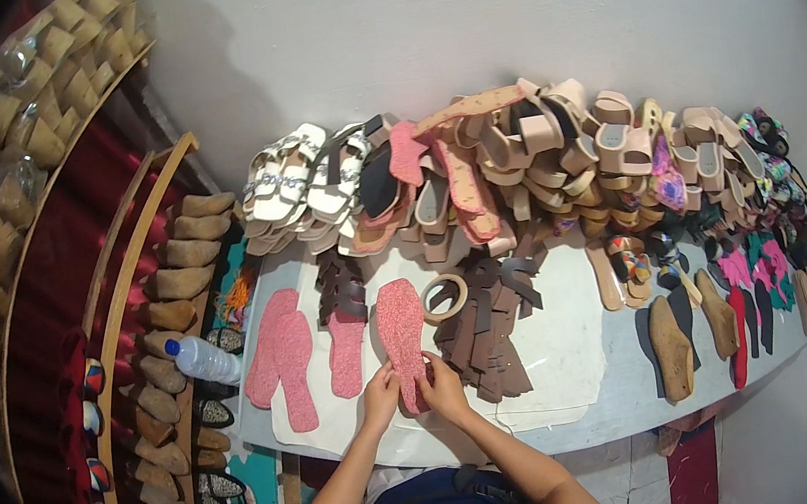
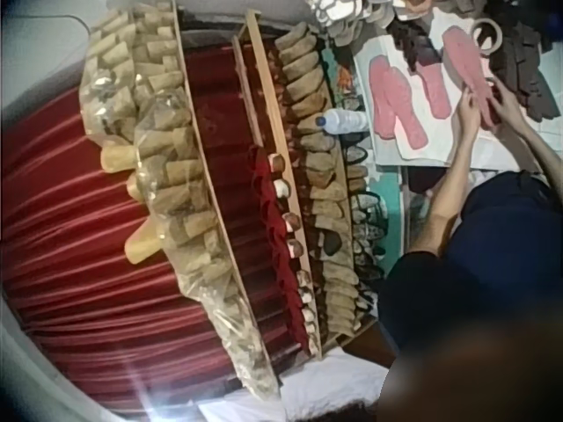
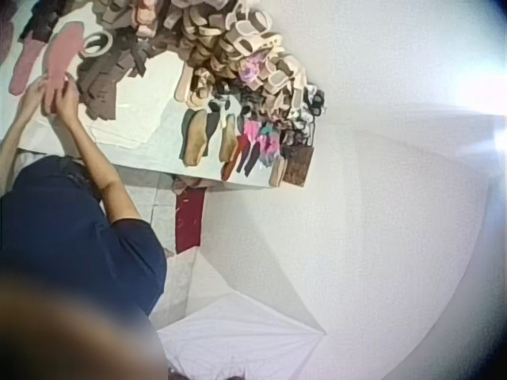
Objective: Assemble sandal components by placing the upper strap onto the pink insole.
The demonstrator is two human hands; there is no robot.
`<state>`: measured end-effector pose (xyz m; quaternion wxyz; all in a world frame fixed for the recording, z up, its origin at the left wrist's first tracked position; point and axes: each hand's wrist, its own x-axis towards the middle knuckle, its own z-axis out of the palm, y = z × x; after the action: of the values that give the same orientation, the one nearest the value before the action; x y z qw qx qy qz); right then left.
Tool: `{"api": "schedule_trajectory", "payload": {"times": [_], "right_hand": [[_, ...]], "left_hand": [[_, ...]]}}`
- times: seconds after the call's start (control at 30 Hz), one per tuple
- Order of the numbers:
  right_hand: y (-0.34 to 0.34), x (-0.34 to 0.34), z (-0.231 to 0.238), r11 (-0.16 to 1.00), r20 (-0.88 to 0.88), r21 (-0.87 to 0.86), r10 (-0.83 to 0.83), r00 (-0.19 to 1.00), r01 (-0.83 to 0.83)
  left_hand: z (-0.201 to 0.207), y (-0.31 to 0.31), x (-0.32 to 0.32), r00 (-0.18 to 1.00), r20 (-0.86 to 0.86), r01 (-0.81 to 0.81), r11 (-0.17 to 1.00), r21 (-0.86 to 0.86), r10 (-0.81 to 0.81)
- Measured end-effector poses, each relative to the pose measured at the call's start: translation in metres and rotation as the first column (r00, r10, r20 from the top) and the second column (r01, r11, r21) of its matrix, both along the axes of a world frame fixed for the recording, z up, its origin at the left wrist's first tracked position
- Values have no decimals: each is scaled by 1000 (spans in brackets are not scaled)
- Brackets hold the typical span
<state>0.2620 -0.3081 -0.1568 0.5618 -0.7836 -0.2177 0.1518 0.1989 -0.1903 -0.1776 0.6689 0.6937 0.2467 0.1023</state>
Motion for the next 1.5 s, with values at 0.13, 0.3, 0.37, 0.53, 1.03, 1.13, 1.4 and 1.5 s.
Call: {"api": "schedule_trajectory", "payload": {"times": [0.13,0.3,0.37,0.53,1.03,1.13,1.4,1.5], "right_hand": [[17,-4,-8,996,54,-86,-7,998,12],[34,-15,-17,997,75,-7,-74,994,75],[38,-14,-20,992,149,16,-126,981,125],[41,-26,-18,984,6,-37,-175,985,175],[41,-35,-14,951,151,-188,-219,964,245],[49,-40,-14,948,183,-176,-235,955,267],[44,-42,-21,927,191,-166,-304,933,336],[41,-42,-22,938,146,-130,-302,942,321]], "left_hand": [[15,8,-3,1000,8,1,996,89,-2],[-15,29,-10,1000,-24,24,991,129,-21],[-22,31,-8,997,8,75,996,36,-76],[-16,31,-16,992,-36,118,993,-18,-119],[43,80,-62,824,-83,-60,231,971,561],[28,102,-76,835,-221,-10,415,910,505],[47,107,-80,845,-216,55,322,945,488],[49,111,-76,842,-268,35,448,893,468]]}}
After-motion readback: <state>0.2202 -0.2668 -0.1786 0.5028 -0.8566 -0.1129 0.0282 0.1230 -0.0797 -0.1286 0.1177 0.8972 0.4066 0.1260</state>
